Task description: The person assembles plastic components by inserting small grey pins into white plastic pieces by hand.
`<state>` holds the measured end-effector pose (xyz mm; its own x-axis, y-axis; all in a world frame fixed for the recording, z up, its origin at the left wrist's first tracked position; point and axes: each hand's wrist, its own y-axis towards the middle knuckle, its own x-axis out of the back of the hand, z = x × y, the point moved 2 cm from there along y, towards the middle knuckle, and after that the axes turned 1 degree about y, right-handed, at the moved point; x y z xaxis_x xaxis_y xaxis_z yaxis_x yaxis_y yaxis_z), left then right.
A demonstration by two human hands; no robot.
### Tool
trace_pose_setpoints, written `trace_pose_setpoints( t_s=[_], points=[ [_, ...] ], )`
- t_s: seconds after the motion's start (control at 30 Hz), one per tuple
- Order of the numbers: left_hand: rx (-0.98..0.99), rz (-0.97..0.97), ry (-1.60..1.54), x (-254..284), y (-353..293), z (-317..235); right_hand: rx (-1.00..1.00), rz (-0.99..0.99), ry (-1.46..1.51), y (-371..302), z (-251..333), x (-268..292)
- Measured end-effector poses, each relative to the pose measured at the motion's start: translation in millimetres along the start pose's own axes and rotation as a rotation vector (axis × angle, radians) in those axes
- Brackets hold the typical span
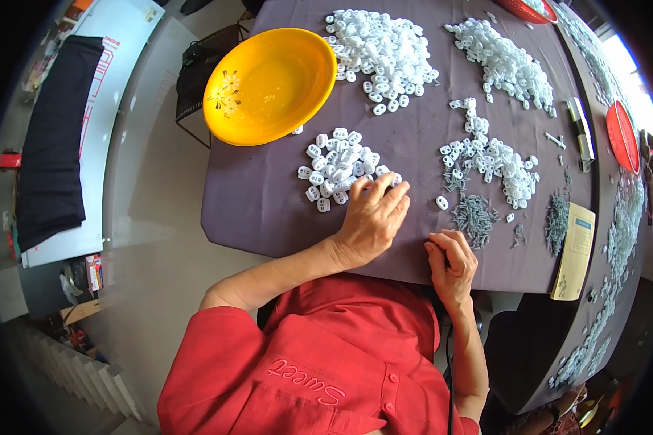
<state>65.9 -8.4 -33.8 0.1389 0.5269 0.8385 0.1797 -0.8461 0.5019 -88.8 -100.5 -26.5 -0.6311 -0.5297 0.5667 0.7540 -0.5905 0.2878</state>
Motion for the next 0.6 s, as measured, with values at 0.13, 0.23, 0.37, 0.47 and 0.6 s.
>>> trace_pose_setpoints(
  t_s=[0.13,0.23,0.37,0.47,0.6],
  points=[
    [0.02,0.022,0.031,1,3,15,0.014,-0.003,0.01,2,0,2],
    [0.013,-0.02,0.062,6,0,30,0.089,-0.01,0.029,4,-2,1],
    [0.024,-0.053,0.085,11,2,36,0.058,0.003,0.065,3,-1,5],
    [-0.015,-0.051,0.04,12,12,21,0.023,0.005,0.114,2,-5,7],
    [0.021,-0.006,-0.169,-1,30,-8,0.037,-0.004,0.107,2,-4,11]
  ],
)
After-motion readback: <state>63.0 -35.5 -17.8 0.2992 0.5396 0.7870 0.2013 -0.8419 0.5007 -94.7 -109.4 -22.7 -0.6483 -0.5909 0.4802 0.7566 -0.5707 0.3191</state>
